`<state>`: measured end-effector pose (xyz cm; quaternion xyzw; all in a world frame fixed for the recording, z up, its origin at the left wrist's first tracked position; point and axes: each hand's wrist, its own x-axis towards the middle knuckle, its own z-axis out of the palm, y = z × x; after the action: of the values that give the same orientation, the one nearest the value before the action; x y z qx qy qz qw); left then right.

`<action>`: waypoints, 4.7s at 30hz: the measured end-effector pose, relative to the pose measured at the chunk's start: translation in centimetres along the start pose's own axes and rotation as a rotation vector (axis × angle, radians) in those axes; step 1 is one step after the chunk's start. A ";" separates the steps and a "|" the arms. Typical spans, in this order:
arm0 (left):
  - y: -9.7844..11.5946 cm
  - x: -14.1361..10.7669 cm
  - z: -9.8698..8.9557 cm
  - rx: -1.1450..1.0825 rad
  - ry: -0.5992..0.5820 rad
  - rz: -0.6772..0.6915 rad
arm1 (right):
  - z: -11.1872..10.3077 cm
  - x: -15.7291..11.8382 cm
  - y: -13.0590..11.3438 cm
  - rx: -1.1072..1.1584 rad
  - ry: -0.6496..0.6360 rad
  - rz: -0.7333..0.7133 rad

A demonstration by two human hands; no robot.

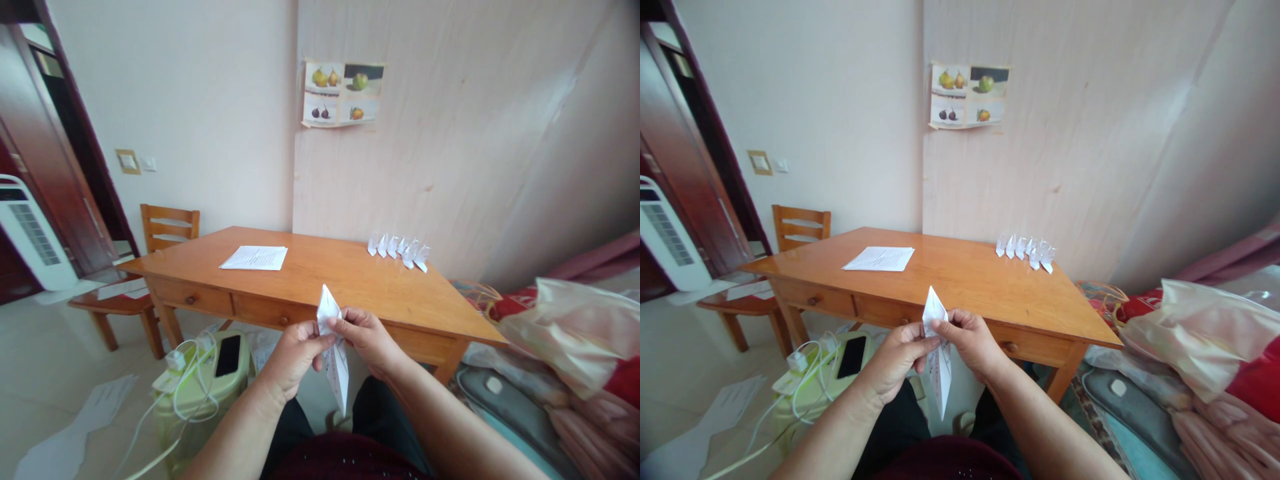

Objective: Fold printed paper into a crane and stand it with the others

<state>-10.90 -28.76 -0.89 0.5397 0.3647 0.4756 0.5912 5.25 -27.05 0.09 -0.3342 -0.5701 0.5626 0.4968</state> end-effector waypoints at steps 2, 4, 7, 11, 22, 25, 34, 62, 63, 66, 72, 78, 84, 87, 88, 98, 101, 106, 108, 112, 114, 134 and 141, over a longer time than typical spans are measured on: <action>0.1 0.0 0.1 0.012 0.001 -0.013 | 0.0 0.0 0.1 0.002 -0.007 0.022; 0.1 0.0 0.2 0.018 -0.002 -0.020 | -0.1 0.1 0.3 0.007 0.012 0.041; 0.3 -0.1 0.0 0.034 -0.026 -0.029 | -0.2 0.3 0.5 0.039 0.037 0.043; 0.3 -0.1 -0.4 0.050 -0.053 -0.052 | -0.1 0.3 0.3 0.119 0.082 0.055; 0.4 -0.1 -0.1 0.149 0.012 0.030 | -0.2 0.5 0.3 0.122 0.099 0.065; 0.6 -0.2 -0.3 0.184 -0.006 0.042 | -0.4 0.5 -0.1 0.089 0.072 0.081; 0.1 0.6 -1.0 0.398 0.188 0.229 | -0.4 1.2 0.5 -0.066 0.165 -0.072; -0.9 1.7 -0.9 0.076 0.296 0.102 | 0.6 1.0 2.0 -0.407 0.249 -0.227; -0.9 1.7 -1.0 0.022 0.276 0.080 | 0.4 1.2 2.1 -0.424 0.282 -0.221; -0.9 1.5 -1.0 -0.098 0.214 0.047 | -0.1 1.6 2.3 -0.391 0.310 -0.194; -0.6 1.0 -0.3 -0.165 0.141 0.008 | 0.0 1.7 2.4 -0.140 0.197 -0.075; 0.3 0.7 -0.3 -0.165 0.098 -0.041 | 0.2 1.4 1.9 -0.055 0.179 -0.104; 0.6 0.6 -0.4 -0.121 0.045 -0.028 | -0.1 1.2 1.9 -0.052 0.168 -0.083; 0.8 0.6 -0.3 -0.128 0.021 -0.021 | -0.1 1.0 1.4 -0.030 0.167 -0.058; 0.8 0.6 -0.3 -0.128 0.016 -0.021 | 0.0 1.0 1.2 -0.026 0.176 -0.059; 0.8 0.7 -0.9 -0.152 0.028 -0.041 | -0.8 0.8 1.3 -0.200 0.137 -0.186; 1.0 0.8 -1.2 -0.178 0.071 -0.050 | -1.6 0.0 1.3 -0.463 0.100 -0.432; 1.0 0.9 -1.4 -0.226 0.109 -0.054 | -2.2 -1.6 0.3 -0.962 -0.114 -0.687; 0.9 0.9 -1.3 -0.234 0.115 -0.056 | -2.1 -2.0 0.2 -1.095 -0.123 -0.717; 0.5 1.1 -1.2 -0.244 0.102 -0.074 | -1.8 -2.0 0.5 -1.217 -0.056 -0.758; 0.4 1.1 -1.2 -0.244 0.093 -0.086 | -1.8 -1.9 0.7 -1.226 -0.048 -0.770; 0.2 1.1 -1.2 -0.260 0.056 -0.104 | -1.8 -1.5 0.9 -1.046 -0.038 -0.792; 0.3 1.2 -1.3 -0.257 -0.044 -0.053 | -1.0 -0.8 1.0 -0.768 0.023 -0.578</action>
<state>-11.88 -27.22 -0.73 0.4598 0.3017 0.4908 0.6758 6.30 -27.36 -1.13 -0.3274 -0.8008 0.1464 0.4797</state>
